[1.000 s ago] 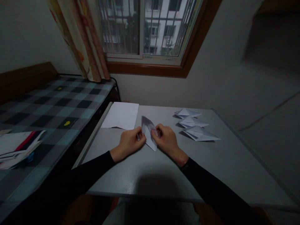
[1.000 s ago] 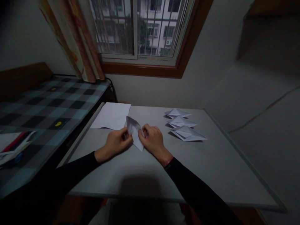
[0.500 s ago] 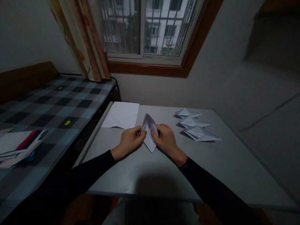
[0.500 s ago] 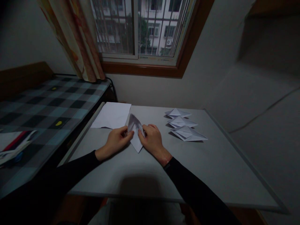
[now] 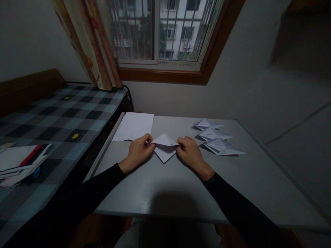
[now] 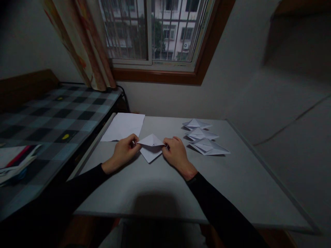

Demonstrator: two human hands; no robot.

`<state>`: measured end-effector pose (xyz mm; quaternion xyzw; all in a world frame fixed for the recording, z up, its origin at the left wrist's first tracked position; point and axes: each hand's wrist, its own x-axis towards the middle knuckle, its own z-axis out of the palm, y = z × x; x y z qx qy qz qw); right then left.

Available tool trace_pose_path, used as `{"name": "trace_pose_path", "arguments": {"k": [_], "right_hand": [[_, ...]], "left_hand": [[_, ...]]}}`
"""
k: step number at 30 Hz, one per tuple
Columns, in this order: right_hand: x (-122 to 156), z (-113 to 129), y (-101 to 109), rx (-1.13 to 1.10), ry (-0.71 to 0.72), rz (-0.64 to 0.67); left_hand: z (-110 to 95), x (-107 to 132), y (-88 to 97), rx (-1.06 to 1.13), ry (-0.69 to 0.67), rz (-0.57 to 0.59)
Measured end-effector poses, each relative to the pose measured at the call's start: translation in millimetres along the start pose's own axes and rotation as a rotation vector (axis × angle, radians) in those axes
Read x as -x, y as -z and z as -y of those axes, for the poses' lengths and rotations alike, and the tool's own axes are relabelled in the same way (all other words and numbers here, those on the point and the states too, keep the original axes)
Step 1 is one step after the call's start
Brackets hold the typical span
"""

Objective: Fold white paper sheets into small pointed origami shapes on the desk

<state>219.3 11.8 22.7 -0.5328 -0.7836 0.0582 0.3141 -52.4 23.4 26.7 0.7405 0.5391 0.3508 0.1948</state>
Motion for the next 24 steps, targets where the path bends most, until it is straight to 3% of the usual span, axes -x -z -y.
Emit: {"name": "trace_pose_path", "arguments": {"k": [4,8,13,17,21,24], "right_hand": [[1,-9,4,0.086,0.116,0.076],[3,-15,3,0.092,0.199,0.143],[11,-20,4,0.061,0.217,0.280],[19,-23,7,0.082,0.230,0.355],[21,-19,10,0.094,0.257,0.376],[21,-8,10,0.090,0.288,0.364]], "left_hand": [[11,-2,1.5,-0.041,-0.109,0.050],[14,-4,4.2,-0.187,-0.313,0.162],[17,-6,6.9,-0.330,-0.444,0.216],[20,-5,6.6,-0.256,-0.545,0.297],[20,0,5.4,-0.129,-0.687,0.507],[21,4,4.2,-0.107,-0.712,0.610]]}}
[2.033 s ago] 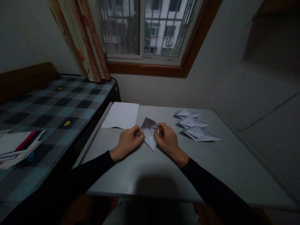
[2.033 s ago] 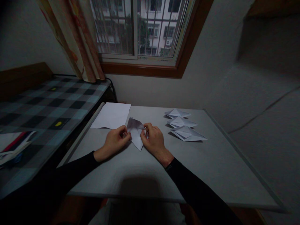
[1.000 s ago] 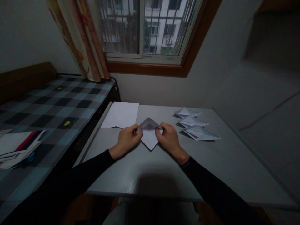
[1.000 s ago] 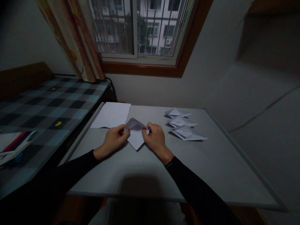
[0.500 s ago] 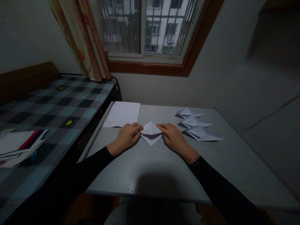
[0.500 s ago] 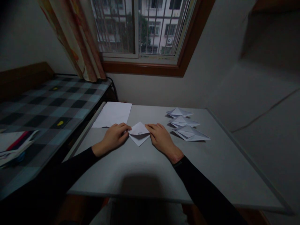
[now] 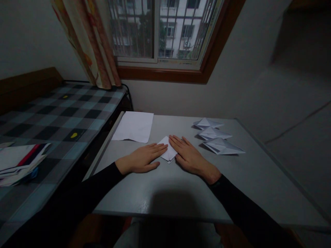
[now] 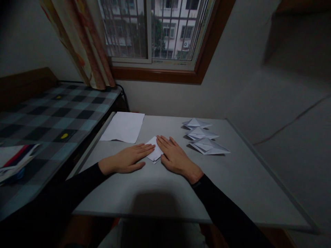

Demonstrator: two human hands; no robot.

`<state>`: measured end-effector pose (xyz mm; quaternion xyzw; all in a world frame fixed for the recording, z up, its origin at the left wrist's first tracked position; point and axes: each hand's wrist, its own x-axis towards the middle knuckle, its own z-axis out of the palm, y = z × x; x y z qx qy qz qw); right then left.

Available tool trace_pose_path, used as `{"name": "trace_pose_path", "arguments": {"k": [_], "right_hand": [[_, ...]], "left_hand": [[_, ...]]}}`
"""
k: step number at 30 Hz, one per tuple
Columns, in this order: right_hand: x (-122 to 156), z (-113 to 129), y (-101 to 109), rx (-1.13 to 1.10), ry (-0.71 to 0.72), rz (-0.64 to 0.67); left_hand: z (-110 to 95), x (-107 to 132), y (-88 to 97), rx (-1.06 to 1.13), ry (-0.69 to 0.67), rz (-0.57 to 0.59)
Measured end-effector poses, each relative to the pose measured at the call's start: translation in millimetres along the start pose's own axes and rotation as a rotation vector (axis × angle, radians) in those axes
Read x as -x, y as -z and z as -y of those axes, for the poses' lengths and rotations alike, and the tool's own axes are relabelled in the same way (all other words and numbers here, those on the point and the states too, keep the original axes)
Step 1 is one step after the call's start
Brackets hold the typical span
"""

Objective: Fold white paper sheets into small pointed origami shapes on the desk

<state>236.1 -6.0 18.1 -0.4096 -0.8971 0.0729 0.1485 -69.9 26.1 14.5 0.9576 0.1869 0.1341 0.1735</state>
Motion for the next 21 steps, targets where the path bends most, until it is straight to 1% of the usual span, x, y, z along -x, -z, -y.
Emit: {"name": "trace_pose_path", "arguments": {"k": [4,8,11,15,21], "right_hand": [[-1,16,-8,-0.035,0.015,-0.003],[2,23,-21,-0.052,-0.012,-0.013],[3,23,-23,-0.035,-0.048,-0.024],[3,18,-21,-0.008,-0.088,-0.028],[8,8,-17,0.051,-0.143,-0.007]], "left_hand": [[-1,1,-1.8,-0.002,0.004,0.005],[-5,-2,2.8,0.001,-0.011,-0.019],[-8,-3,7.3,-0.006,-0.043,-0.031],[-9,-1,9.0,-0.005,-0.068,-0.049],[-7,2,4.7,-0.012,-0.026,0.030]]}}
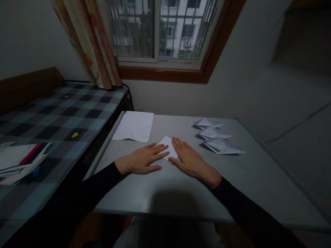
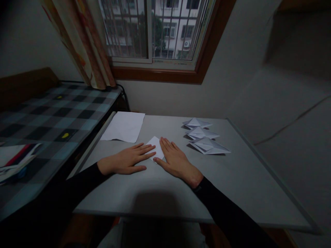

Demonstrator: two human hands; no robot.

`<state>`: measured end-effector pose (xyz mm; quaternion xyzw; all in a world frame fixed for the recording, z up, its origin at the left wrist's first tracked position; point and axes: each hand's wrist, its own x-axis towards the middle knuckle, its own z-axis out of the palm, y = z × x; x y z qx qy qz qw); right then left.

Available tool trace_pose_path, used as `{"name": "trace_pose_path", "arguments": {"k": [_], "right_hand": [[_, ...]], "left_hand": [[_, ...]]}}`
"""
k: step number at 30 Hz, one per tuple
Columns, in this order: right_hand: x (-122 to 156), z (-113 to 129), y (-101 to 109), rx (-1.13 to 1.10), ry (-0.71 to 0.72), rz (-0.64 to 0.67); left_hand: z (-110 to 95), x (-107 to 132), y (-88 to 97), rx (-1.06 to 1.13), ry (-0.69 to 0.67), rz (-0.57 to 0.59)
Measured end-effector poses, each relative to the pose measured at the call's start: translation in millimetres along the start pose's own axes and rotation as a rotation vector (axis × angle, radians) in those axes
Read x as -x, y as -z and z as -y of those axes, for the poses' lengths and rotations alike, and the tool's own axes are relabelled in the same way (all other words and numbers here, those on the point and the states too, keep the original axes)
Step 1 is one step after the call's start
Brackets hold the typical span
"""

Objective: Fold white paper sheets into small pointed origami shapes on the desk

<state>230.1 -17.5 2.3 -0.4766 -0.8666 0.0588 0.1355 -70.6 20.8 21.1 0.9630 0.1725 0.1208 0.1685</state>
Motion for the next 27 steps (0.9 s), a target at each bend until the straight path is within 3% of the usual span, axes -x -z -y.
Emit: {"name": "trace_pose_path", "arguments": {"k": [7,14,18,23,27], "right_hand": [[5,-2,7,-0.006,0.035,-0.012],[1,-5,16,-0.090,0.214,-0.010],[-3,-4,19,-0.145,0.238,-0.086],[-8,-4,19,-0.315,0.175,-0.152],[-9,-4,15,-0.475,-0.002,-0.180]], "left_hand": [[1,0,-2.5,-0.034,0.075,0.000],[11,-1,-5.4,-0.108,0.105,-0.107],[15,0,-6.7,-0.142,0.083,-0.170],[11,-2,-2.6,-0.076,0.149,-0.235],[10,-6,-5.5,0.015,0.283,-0.338]]}}
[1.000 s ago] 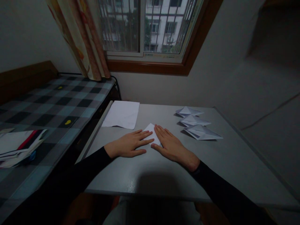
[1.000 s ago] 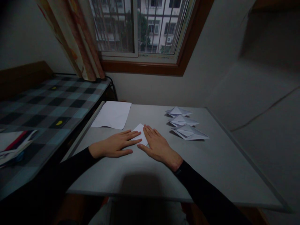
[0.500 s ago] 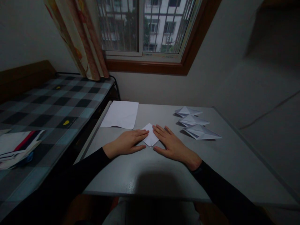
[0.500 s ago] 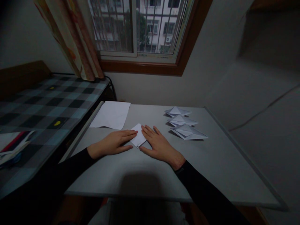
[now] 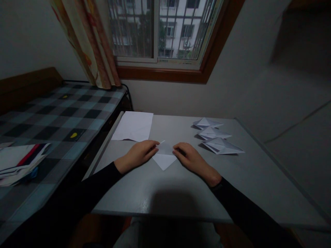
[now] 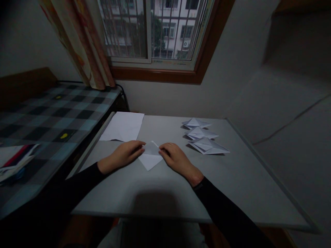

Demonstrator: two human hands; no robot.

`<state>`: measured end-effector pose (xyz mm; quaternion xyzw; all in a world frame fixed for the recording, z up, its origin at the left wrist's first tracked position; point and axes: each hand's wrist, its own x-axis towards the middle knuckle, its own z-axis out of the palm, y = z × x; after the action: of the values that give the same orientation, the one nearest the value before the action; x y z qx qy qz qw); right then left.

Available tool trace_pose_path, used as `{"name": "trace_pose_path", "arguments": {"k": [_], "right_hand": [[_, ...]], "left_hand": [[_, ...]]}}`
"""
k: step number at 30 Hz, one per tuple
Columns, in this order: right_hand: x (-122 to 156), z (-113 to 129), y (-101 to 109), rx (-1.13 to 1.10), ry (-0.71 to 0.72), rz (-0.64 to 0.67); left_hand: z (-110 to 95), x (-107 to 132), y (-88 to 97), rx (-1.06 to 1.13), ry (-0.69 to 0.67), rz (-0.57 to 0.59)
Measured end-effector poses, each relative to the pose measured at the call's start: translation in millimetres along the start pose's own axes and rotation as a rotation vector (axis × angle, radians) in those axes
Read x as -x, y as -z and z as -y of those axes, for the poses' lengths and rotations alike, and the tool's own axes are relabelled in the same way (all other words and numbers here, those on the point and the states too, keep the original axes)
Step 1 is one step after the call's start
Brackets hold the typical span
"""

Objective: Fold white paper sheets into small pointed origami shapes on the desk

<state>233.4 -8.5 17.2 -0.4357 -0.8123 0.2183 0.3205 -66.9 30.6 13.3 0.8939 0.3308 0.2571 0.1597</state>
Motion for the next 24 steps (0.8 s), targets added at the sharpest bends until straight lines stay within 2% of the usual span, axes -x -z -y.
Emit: {"name": "trace_pose_path", "arguments": {"k": [4,11,14,18,24], "right_hand": [[1,1,-3,-0.118,-0.119,-0.010],[1,0,-6,-0.005,-0.044,-0.037],[1,-2,-6,0.100,0.054,-0.033],[2,2,-10,0.217,0.136,-0.022],[10,11,-24,0.356,0.158,0.122]], "left_hand": [[-1,0,-5.5,0.033,0.070,-0.033],[-2,-2,-5.5,-0.151,-0.088,-0.030],[2,-2,-6.5,-0.126,-0.151,0.026],[3,1,-7.6,-0.103,-0.169,0.134],[-5,3,-6.6,-0.135,-0.172,0.296]]}}
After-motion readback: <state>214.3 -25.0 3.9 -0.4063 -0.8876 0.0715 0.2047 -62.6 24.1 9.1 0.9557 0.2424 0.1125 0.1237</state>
